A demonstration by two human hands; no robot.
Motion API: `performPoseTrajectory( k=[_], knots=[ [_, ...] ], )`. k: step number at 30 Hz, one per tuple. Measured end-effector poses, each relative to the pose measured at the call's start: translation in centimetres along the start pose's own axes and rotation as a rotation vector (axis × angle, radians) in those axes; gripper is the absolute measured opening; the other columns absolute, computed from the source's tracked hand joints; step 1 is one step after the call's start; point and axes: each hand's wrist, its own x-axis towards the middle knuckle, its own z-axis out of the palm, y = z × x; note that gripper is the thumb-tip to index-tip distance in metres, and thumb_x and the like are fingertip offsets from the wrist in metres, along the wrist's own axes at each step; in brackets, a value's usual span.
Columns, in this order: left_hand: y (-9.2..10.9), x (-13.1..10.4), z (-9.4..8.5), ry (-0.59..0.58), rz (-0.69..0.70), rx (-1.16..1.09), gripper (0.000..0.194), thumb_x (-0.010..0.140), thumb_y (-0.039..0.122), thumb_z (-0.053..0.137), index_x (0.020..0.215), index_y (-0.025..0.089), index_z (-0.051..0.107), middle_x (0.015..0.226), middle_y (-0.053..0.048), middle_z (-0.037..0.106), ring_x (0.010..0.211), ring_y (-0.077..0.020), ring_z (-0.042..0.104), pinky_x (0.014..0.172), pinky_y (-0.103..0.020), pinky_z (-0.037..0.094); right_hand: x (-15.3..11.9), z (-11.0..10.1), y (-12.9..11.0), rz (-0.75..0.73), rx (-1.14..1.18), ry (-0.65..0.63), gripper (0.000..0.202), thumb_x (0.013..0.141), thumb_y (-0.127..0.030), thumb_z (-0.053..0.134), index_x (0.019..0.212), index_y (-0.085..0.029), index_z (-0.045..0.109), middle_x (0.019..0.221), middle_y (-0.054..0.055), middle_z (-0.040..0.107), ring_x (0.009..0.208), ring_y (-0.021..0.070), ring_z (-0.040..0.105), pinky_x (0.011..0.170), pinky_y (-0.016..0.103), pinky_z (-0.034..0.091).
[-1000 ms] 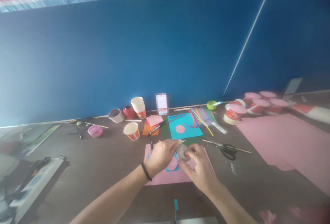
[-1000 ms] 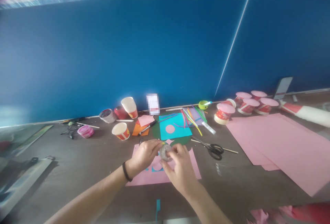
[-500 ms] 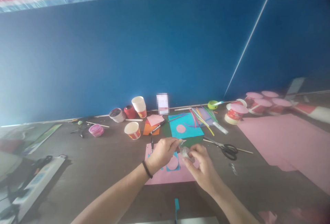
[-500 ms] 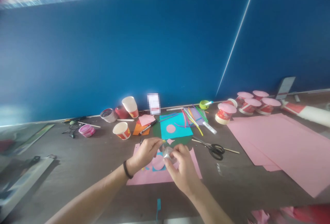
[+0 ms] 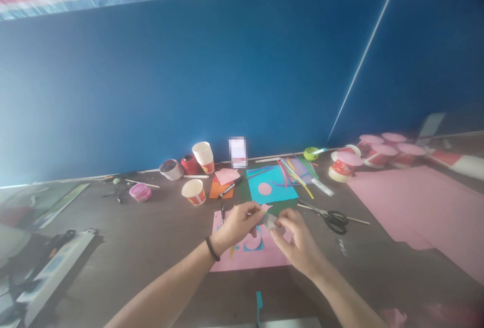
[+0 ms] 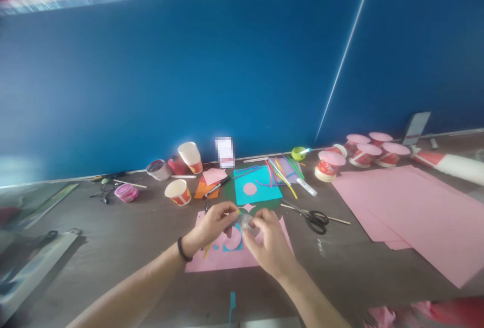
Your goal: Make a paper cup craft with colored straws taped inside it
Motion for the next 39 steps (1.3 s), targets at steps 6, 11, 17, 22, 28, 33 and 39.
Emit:
performPoseTrajectory(
  k=[6,11,17,22,28,33,39],
  knots=[
    [-0.7,0.6,0.2,-0.068,-0.145,-0.344,0.030,0.078,0.043,0.057,0.071,0.013,0.058,0.053,0.003,0.049,0.046,-0.0082,0.048,0.048,-0.021,0.036,0.0,0.0,0.0,-0.028,-0.111,-0.002,0.008,0.081,-0.025,0.054,0.076,-0.019,0.056,0.080,0.004,0.051,0.081,0.0213,0.051,0.075,0.035,0.042],
    [-1.7,1.3,1.0,-0.087,-0.227,-0.474,0.029,0.071,0.040,0.066,0.072,0.012,0.059,0.057,0.002,0.052,0.045,-0.0077,0.048,0.046,-0.021,0.037,0.1,-0.6,1.9,-0.002,-0.169,-0.047,0.010,0.082,-0.028,0.054,0.083,-0.019,0.058,0.087,0.005,0.057,0.087,0.0205,0.055,0.080,0.033,0.043],
    [-1.8,1.9,0.8,-0.061,-0.277,-0.486,0.026,0.071,0.036,0.067,0.072,0.011,0.059,0.062,-0.002,0.058,0.052,-0.0100,0.054,0.047,-0.021,0.039,-0.3,-6.7,9.1,0.297,-0.537,-0.070,0.018,0.081,-0.022,0.051,0.095,-0.017,0.061,0.093,0.010,0.063,0.090,0.0231,0.059,0.078,0.033,0.043],
    [-1.8,2.7,1.1,0.011,-0.356,-0.682,0.022,0.068,0.028,0.072,0.075,0.011,0.060,0.061,-0.004,0.061,0.056,-0.0136,0.059,0.050,-0.023,0.043,-1.1,-9.7,13.5,0.474,-0.678,-0.146,0.013,0.066,-0.012,0.058,0.075,-0.017,0.066,0.081,0.013,0.064,0.079,0.0305,0.062,0.065,0.036,0.041],
    [-2.7,3.7,2.5,0.143,-0.368,-0.862,0.011,0.074,0.020,0.063,0.075,0.012,0.057,0.064,-0.005,0.060,0.058,-0.0131,0.059,0.057,-0.025,0.046,-0.7,-9.5,12.6,0.535,-0.649,-0.163,0.010,0.072,-0.022,0.053,0.075,-0.021,0.063,0.081,0.009,0.066,0.074,0.0276,0.064,0.057,0.031,0.038],
    [-2.8,4.0,3.3,0.251,-0.353,-0.958,0.006,0.079,0.018,0.057,0.076,0.012,0.057,0.062,-0.004,0.060,0.057,-0.0126,0.059,0.057,-0.024,0.047,-1.9,-5.9,6.5,0.603,0.295,-0.118,0.025,0.077,-0.043,0.051,0.084,-0.020,0.057,0.077,0.004,0.066,0.058,0.0163,0.059,0.050,0.025,0.040],
    [-2.6,4.2,3.9,0.327,-0.335,-1.020,0.008,0.076,0.020,0.061,0.076,0.012,0.059,0.064,-0.004,0.062,0.056,-0.0125,0.060,0.057,-0.024,0.047,-4.3,0.1,1.7,0.710,0.889,-0.261,0.042,0.072,-0.057,0.057,0.065,-0.015,0.055,0.056,0.000,0.057,0.041,0.0076,0.045,0.041,0.021,0.032]
  ],
)
